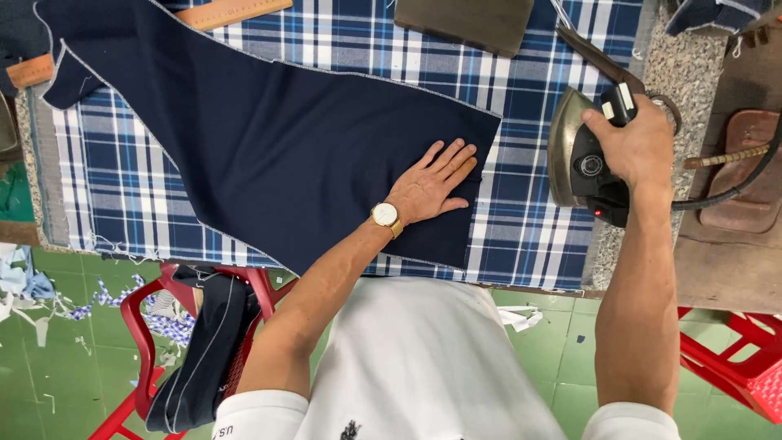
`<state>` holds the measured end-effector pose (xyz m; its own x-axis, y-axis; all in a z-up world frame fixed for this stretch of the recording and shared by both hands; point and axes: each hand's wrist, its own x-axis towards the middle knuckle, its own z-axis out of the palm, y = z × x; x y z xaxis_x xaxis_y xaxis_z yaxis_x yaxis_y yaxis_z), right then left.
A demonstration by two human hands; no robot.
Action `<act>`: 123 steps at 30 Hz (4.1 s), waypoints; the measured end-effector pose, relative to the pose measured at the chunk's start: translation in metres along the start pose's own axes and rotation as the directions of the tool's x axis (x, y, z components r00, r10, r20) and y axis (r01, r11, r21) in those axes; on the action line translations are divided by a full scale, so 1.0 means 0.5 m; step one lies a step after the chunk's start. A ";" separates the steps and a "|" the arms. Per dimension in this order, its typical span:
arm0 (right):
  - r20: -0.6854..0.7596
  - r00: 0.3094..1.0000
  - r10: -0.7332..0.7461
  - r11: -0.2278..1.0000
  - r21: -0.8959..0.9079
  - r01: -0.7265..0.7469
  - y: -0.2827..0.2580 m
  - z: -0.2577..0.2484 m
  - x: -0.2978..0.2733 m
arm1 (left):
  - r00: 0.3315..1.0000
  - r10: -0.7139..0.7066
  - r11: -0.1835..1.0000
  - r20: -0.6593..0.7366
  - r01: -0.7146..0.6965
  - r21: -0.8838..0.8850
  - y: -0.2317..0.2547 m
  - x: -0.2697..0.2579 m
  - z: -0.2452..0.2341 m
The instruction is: The person irons a dark blue fabric piece on a plaid-covered table using a steam iron and a wooden pressing block. They smooth the fabric, press seams with the block, and move the ironed piece aside to work on another section.
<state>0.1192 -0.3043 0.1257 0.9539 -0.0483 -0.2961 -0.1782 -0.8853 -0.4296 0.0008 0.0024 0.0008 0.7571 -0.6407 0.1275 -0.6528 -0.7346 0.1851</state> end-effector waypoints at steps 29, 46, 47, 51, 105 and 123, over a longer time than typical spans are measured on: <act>0.200 0.943 0.266 0.962 -0.118 -0.246 -0.011 0.113 -0.289 | 0.999 -0.002 0.995 -0.034 -0.001 -0.104 -0.006 -0.002 0.042; 0.036 0.996 0.081 0.997 -0.012 -0.080 -0.022 0.006 -0.010 | 1.000 -0.005 1.000 -0.009 0.005 -0.005 -0.001 -0.002 0.003; -0.010 1.000 0.006 0.999 -0.035 -0.006 0.006 0.013 0.007 | 1.000 -0.001 1.000 -0.008 0.000 -0.007 -0.001 -0.002 0.006; 0.014 1.000 0.004 1.000 -0.020 -0.003 -0.018 0.001 -0.005 | 1.000 -0.004 1.000 -0.003 0.004 -0.015 -0.001 -0.003 0.006; 0.527 0.839 -0.136 0.970 -0.101 0.221 -0.227 0.021 -0.193 | 0.989 -0.128 0.964 -0.076 0.106 -0.243 -0.058 -0.060 -0.057; 0.554 0.794 -0.249 0.945 -0.040 0.325 -0.212 0.029 -0.167 | 0.978 -0.201 0.935 -0.061 0.173 -0.310 -0.070 -0.084 -0.065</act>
<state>0.0548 -0.1996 0.1839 0.6680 0.4389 -0.6009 0.1507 -0.8706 -0.4683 -0.0073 0.0624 0.0209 0.8729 -0.4653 0.1469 -0.4719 -0.7284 0.4967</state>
